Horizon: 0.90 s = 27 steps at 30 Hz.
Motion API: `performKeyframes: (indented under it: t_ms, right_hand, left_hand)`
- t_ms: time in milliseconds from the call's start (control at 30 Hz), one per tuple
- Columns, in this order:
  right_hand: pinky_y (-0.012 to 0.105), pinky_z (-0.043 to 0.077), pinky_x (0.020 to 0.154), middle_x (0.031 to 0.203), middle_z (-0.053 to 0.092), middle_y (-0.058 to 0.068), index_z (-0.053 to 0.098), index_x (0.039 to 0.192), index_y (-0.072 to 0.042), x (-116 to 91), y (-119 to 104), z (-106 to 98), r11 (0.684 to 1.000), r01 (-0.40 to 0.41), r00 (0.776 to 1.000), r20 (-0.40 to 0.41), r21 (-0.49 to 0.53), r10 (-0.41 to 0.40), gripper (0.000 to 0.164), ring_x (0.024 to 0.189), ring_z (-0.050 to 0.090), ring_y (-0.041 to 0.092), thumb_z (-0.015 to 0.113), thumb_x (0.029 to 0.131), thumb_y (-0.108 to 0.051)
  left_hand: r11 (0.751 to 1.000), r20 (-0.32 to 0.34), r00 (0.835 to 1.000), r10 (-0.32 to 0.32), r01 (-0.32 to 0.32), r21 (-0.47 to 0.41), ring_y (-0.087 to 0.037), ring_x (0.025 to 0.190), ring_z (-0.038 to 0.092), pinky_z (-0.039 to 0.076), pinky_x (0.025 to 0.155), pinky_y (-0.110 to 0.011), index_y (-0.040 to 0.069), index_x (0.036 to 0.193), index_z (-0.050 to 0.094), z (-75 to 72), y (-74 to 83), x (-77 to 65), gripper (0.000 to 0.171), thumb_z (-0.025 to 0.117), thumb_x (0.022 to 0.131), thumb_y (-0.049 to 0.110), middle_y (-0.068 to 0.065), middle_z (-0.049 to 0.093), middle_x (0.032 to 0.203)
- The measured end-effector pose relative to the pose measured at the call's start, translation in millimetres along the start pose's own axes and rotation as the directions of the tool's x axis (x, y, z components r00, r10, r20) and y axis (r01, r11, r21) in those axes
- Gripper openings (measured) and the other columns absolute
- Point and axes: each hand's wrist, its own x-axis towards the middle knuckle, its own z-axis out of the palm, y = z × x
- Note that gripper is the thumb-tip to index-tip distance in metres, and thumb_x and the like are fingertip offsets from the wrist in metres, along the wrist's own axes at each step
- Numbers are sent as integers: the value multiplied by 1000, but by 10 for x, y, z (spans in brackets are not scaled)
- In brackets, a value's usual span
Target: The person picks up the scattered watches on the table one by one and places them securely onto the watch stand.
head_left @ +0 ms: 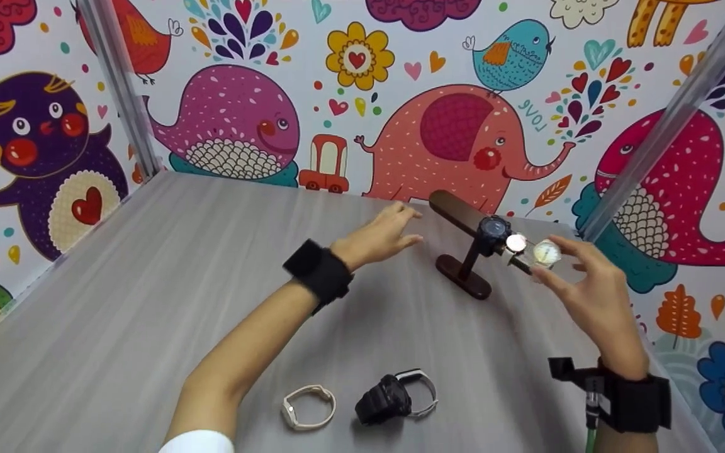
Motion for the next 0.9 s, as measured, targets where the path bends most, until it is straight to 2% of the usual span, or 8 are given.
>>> performKeyframes:
  t_ms: [67, 133, 300, 433, 533, 633, 800, 900]
  right_hand:
    - [48, 52, 97, 130, 61, 26, 60, 134, -1, 39, 98, 0, 998, -35, 999, 0, -50, 35, 52, 118, 57, 44, 79, 86, -10]
    - [63, 47, 95, 130, 59, 30, 58, 135, 2, 72, 183, 10, 993, -83, 996, 16, -85, 84, 53, 119, 55, 48, 77, 87, -8]
    - [66, 45, 95, 135, 55, 32, 53, 139, 4, 134, 356, 63, 968, -201, 973, 81, -151, 215, 56, 122, 51, 52, 75, 90, -13]
    - [64, 45, 95, 136, 53, 31, 52, 140, 3, 178, 433, 121, 957, -240, 963, 81, -162, 255, 56, 123, 51, 51, 73, 92, -14]
    - [63, 45, 95, 136, 53, 30, 51, 141, 3, 204, 468, 152, 958, -245, 965, 63, -148, 256, 55, 123, 53, 49, 73, 92, -13]
    - [62, 47, 95, 139, 52, 29, 51, 141, 3, 222, 491, 188, 965, -235, 969, 56, -115, 242, 54, 123, 56, 48, 71, 93, -12]
    - [60, 51, 93, 141, 50, 28, 49, 142, 3, 226, 524, 249, 972, -222, 971, 77, -71, 227, 53, 124, 56, 48, 69, 95, -12]
    - [60, 51, 94, 140, 51, 28, 49, 143, 3, 212, 549, 257, 973, -223, 970, 87, -63, 228, 54, 125, 56, 48, 69, 95, -11]
  left_hand:
    - [996, -5, 1000, -25, 25, 82, -31, 131, 49, 40, 116, -42, 3, 144, 47, 13, -38, 142, 54, 62, 100, 29, -19, 48, 139]
    - [985, -16, 999, -50, 52, 164, -34, 134, 47, 38, 118, -48, 4, 144, 46, 34, -74, 274, 54, 63, 99, 28, -19, 46, 140]
    - [949, -54, 996, -69, 82, 303, -33, 137, 45, 42, 113, -54, 7, 145, 42, 93, -111, 564, 56, 67, 97, 20, -18, 44, 146]
    - [946, -79, 996, -50, 72, 315, -33, 142, 41, 46, 111, -49, 11, 152, 36, 151, -40, 753, 64, 66, 96, 12, -18, 39, 152]
    - [954, -72, 997, -22, 42, 296, -32, 148, 34, 46, 111, -46, 14, 156, 30, 214, 33, 879, 68, 62, 97, 6, -18, 33, 158]
    - [958, -62, 998, -4, 22, 287, -34, 153, 26, 42, 115, -50, 17, 158, 29, 273, 83, 986, 67, 56, 99, 1, -17, 28, 162]
    - [949, -37, 998, -41, 51, 311, -38, 156, 15, 32, 119, -58, 24, 159, 27, 352, 94, 1106, 70, 51, 99, -5, -13, 20, 166]
    - [945, -13, 998, -60, 61, 322, -39, 156, 13, 35, 117, -58, 26, 159, 27, 415, 71, 1133, 69, 49, 101, -3, -10, 19, 168]
